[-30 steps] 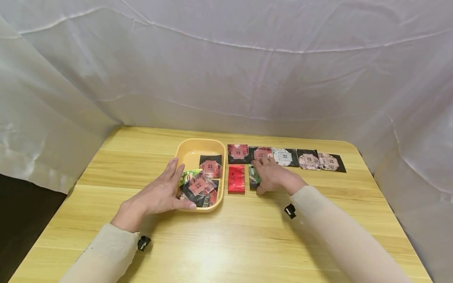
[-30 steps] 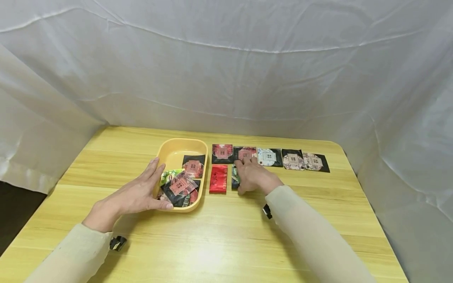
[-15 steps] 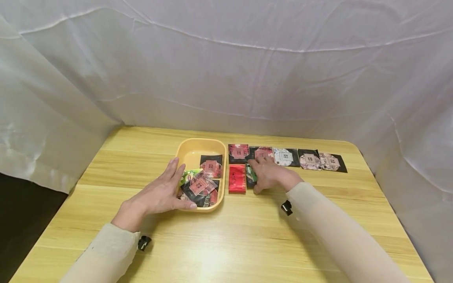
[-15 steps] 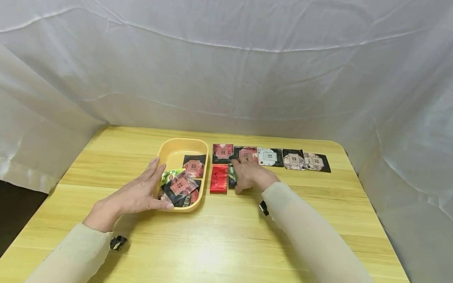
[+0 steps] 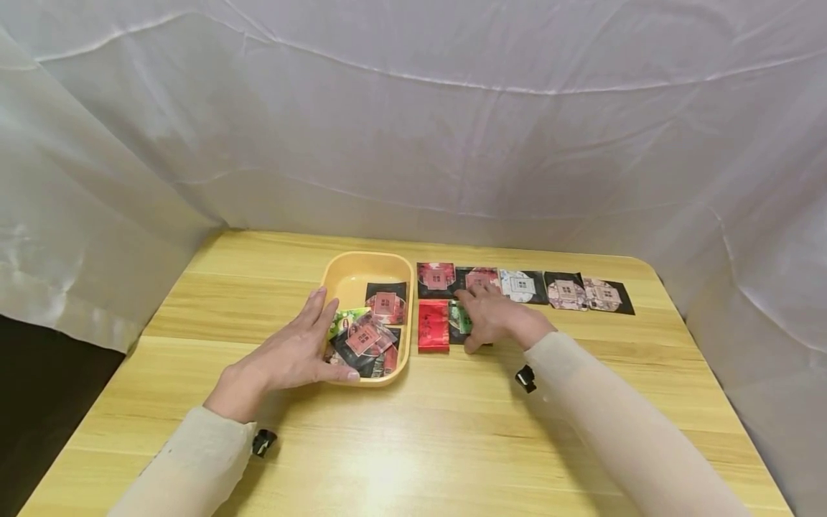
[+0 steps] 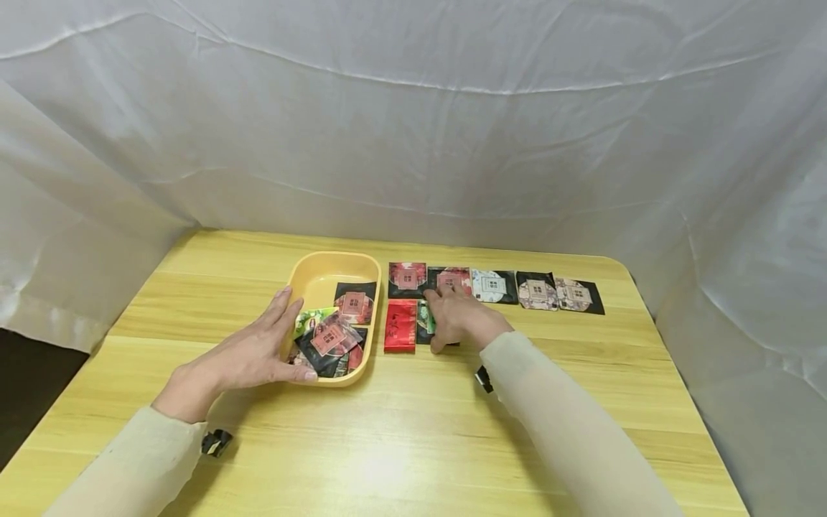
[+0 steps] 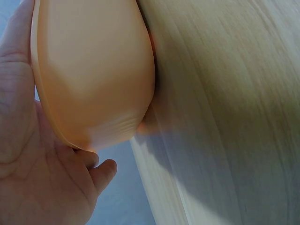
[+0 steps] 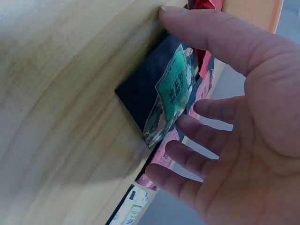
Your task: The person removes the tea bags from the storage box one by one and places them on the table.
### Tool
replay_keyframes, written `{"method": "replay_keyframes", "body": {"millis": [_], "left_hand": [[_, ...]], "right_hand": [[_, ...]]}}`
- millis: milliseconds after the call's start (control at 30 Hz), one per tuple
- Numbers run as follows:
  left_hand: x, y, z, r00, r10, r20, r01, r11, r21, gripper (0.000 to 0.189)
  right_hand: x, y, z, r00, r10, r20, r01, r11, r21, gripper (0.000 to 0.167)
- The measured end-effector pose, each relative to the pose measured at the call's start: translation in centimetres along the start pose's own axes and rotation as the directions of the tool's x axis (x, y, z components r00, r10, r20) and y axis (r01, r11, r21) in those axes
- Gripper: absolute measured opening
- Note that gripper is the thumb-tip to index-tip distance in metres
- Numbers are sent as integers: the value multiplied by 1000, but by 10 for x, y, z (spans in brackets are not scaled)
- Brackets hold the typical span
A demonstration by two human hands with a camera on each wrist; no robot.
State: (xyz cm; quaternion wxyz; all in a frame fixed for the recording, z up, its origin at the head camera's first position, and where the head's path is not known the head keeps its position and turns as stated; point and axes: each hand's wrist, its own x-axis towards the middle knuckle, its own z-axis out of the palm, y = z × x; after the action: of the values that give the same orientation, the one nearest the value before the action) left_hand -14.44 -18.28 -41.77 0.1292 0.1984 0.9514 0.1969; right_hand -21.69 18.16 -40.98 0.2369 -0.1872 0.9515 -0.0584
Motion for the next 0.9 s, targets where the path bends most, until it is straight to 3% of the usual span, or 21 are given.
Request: {"method": "replay_keyframes", "body": {"millis": [167,400,700,900], "left_hand": [[0,0,2,1000,3,-1,-3,1000,-4,145],[0,1,3,1000,0,-1,0,1000,-11,146],[1,0,3,1000,4,-8,-4,1000,-6,146],[2,1,2,1000,2,-11,-2,1000,-6,143]], "right_hand": [[-2,0,-5,999,-13,-48,11,999,-38,115],[-11,-14,-20,982,-64,-178,64,998,-8,99],[-12,-70,-28,937,-135,-322,134,991,-26,88],[-7,-112,-21,918,-238,-318,223,971,-82,83]]}}
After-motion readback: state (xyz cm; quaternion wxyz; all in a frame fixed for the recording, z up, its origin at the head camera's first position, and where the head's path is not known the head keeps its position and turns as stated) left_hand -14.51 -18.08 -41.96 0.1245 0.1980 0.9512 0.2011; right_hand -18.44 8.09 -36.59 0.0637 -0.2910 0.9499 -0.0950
